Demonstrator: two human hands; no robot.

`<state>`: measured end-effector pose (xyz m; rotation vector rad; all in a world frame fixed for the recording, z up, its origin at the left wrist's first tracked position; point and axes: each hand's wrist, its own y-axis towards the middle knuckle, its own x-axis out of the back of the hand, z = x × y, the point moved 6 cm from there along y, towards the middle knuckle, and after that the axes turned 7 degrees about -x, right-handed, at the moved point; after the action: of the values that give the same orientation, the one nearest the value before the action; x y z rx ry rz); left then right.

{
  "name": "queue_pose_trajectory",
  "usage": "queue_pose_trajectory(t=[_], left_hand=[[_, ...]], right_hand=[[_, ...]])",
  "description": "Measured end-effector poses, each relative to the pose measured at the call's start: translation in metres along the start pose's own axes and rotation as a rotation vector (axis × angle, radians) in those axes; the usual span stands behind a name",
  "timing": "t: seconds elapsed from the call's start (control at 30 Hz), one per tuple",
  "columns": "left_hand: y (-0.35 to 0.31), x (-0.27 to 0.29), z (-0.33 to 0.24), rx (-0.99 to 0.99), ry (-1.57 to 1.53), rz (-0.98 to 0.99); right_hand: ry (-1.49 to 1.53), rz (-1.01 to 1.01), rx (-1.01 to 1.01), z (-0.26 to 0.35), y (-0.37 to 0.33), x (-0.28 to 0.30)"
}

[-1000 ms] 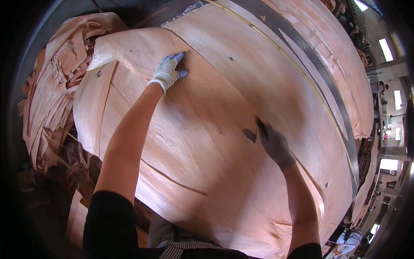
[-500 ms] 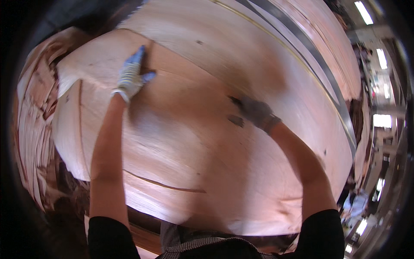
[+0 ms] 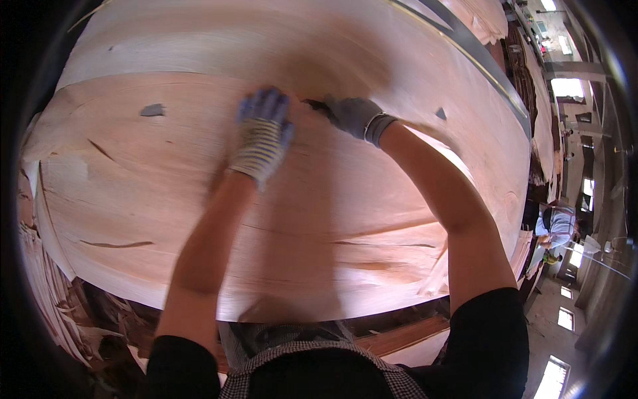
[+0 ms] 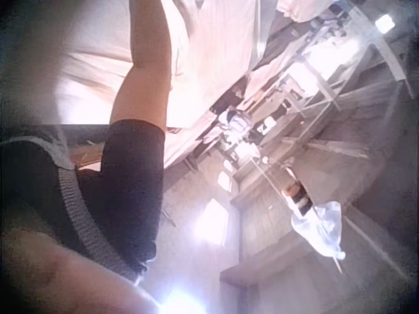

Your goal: The person selects sheets of wood veneer from a stack and places them on a metal workbench. They use a knife to trim away damaged or excess sections of the veneer, apply white adhesive tape to repair splits, and then stack the processed sheets onto a new pile using a long wooden pole to assist in moving them.

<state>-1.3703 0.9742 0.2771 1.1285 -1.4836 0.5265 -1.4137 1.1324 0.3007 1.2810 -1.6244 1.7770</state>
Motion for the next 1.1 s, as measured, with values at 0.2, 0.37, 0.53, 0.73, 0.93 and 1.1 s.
queue_pose_trajectory(t=[0.2,0.37,0.53,0.73,0.93,1.1], left_hand=[[0.004,0.002,-0.019,-0.069,0.149,-0.033],[0.008,-0.006,-0.034,-0.104,0.203,-0.045],[0.01,-0.001,-0.032,-0.095,0.2,-0.069],[0.006,0.009,-0.026,-0.082,0.172,-0.059],[-0.002,0.001,-0.021,0.033,0.175,-0.191],[-0.014,0.014,-0.013,0.105,0.136,-0.187]], right_hand=[[-0.697,-0.178,-0.125,-0.162,-0.179,-0.158],[0.236,-0.194,-0.533,-0.195,-0.338,-0.277],[0.201,-0.423,-0.506,-0.207,-0.347,-0.236],[0.438,-0.769,-0.62,-0.286,-0.271,-0.117],[0.367,-0.77,-0.575,-0.258,-0.243,-0.116],[0.399,-0.96,-0.629,-0.098,-0.424,-0.09]])
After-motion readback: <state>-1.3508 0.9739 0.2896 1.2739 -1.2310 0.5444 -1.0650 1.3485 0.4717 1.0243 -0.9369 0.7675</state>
